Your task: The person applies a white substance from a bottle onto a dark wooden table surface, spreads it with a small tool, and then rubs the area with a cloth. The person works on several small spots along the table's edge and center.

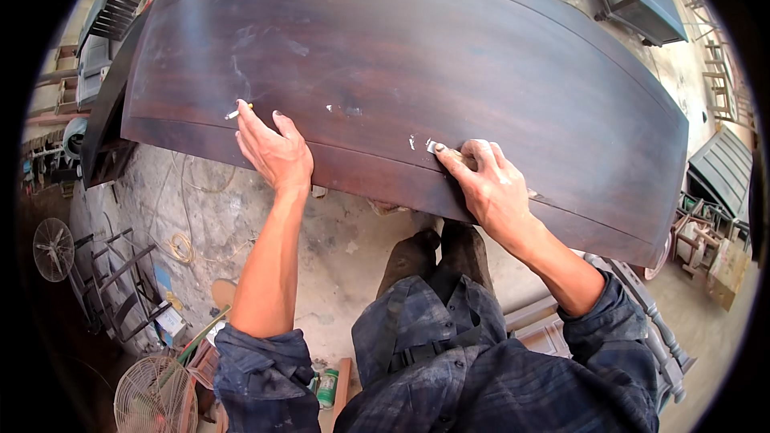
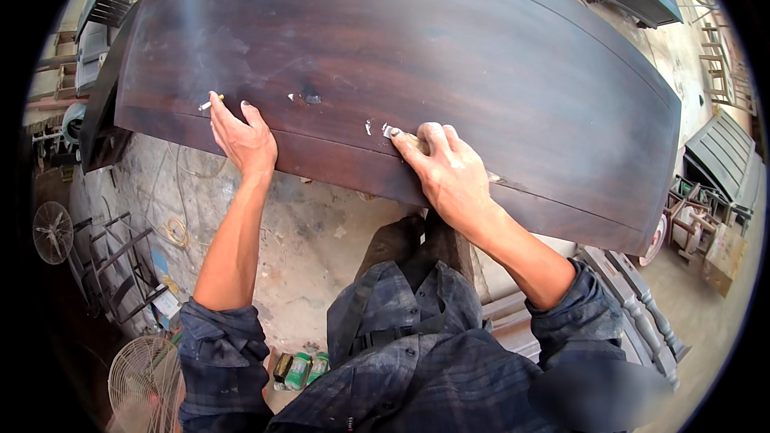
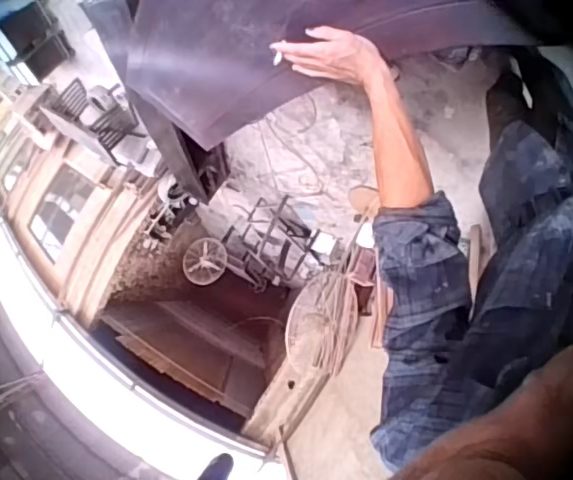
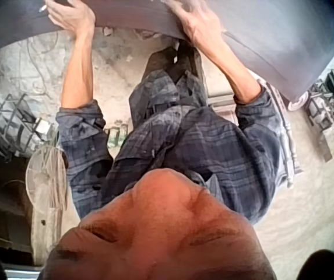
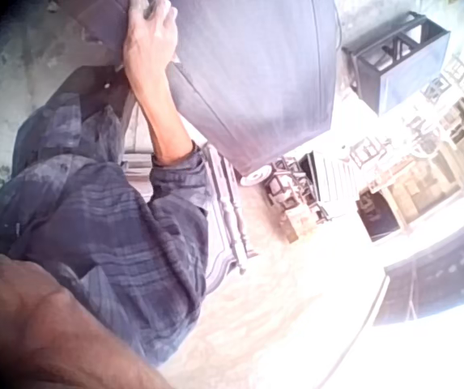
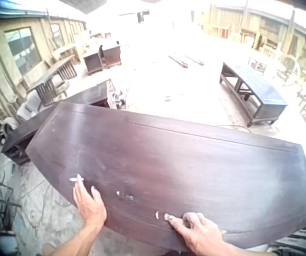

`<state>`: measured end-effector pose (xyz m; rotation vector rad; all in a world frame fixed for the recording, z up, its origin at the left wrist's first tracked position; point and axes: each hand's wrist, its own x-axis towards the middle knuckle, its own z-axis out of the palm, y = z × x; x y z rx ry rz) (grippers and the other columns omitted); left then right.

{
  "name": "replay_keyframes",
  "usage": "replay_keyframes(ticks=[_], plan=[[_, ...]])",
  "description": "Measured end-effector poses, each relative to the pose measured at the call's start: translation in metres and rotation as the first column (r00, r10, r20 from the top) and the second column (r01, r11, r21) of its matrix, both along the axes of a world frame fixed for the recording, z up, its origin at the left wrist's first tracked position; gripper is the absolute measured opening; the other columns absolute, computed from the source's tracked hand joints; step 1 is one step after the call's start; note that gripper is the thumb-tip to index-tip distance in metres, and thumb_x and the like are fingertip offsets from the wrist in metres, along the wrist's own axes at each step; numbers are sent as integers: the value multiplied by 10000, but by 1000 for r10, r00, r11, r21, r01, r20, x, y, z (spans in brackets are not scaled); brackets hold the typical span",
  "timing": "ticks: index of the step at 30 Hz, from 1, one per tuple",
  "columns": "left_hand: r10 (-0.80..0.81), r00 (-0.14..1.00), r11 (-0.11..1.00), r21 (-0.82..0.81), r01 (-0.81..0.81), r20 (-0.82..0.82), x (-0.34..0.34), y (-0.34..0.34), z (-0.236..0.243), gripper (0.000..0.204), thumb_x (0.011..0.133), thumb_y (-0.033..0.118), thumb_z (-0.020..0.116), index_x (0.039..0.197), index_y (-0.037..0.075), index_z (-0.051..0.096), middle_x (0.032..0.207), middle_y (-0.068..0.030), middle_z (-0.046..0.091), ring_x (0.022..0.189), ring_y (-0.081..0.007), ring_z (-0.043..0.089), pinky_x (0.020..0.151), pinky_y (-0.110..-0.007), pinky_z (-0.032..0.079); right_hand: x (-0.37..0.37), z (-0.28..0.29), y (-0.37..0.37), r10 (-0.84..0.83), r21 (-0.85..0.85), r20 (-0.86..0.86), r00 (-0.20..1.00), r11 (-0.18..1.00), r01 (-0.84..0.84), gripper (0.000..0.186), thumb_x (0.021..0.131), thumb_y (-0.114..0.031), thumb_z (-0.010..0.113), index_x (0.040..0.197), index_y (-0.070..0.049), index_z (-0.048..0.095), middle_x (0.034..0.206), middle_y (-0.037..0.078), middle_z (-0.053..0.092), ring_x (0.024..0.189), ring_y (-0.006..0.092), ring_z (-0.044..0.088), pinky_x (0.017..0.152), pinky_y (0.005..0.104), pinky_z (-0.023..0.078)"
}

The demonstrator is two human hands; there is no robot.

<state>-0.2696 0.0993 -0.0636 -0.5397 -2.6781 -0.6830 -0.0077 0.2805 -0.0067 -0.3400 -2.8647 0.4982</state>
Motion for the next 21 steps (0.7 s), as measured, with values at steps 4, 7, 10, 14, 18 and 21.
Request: replay_keyframes(ticks=[4, 7, 10, 14, 18, 21], plan=[[14, 1000, 1000, -5, -14, 4, -1, -1, 1, 637, 1012, 217, 538, 1552, -15, 293, 1491, -213, 477, 1414, -338, 430, 1230, -494, 254, 3, 0, -2, -5, -9, 17, 1000, 1000, 5, 512, 817, -31, 652, 1323, -111, 640, 1047, 99, 557, 928, 260, 586, 778, 369, 544], [3, 1000, 1000, 25, -4, 22, 0, -2, 0, 640, 1010, 242, 544, 1548, -15, 310, 1500, -241, 462, 1411, -393, 415, 1201, -489, 272, 22, 2, -2, -33, 43, 22, 999, 999, 32, 525, 878, -92, 671, 1394, -68, 573, 1196, 135, 602, 966, 274, 651, 778, 357, 579], [-4, 1000, 1000, 29, 4, 25, 0, 1, 2, 636, 1010, 239, 539, 1546, -18, 313, 1501, -236, 464, 1409, -393, 417, 1199, -489, 274, 22, 12, -21, -149, -36, 128, 981, 987, 155, 613, 935, -176, 665, 1478, 8, 450, 1450, 218, 521, 927, 296, 722, 700, 345, 608], [3, 1000, 1000, 24, -4, 29, -1, 0, 2, 633, 1007, 230, 532, 1545, -21, 312, 1506, -220, 467, 1416, -364, 417, 1212, -485, 263, 1, 23, -45, 2, -73, 466, 885, 997, 36, 648, 1002, -218, 550, 1527, 90, 327, 1587, 332, 313, 682, 282, 747, 534, 377, 578], [11, 999, 1000, 14, -12, 40, -2, 1, -1, 636, 1006, 218, 521, 1554, -15, 295, 1522, -192, 460, 1439, -315, 402, 1238, -477, 236, -30, -1, -60, -10, -102, 283, 959, 994, 41, 612, 1022, -216, 490, 1513, 113, 331, 1581, 350, 304, 567, 277, 699, 506, 380, 548], [17, 999, 1000, 8, -18, 49, 0, -2, 0, 643, 1009, 220, 522, 1557, -15, 284, 1525, -191, 457, 1444, -316, 397, 1238, -477, 234, -4, 12, -49, -20, -145, 392, 920, 986, 84, 609, 1029, -226, 491, 1514, 106, 332, 1589, 332, 309, 563, 279, 696, 509, 391, 548]])
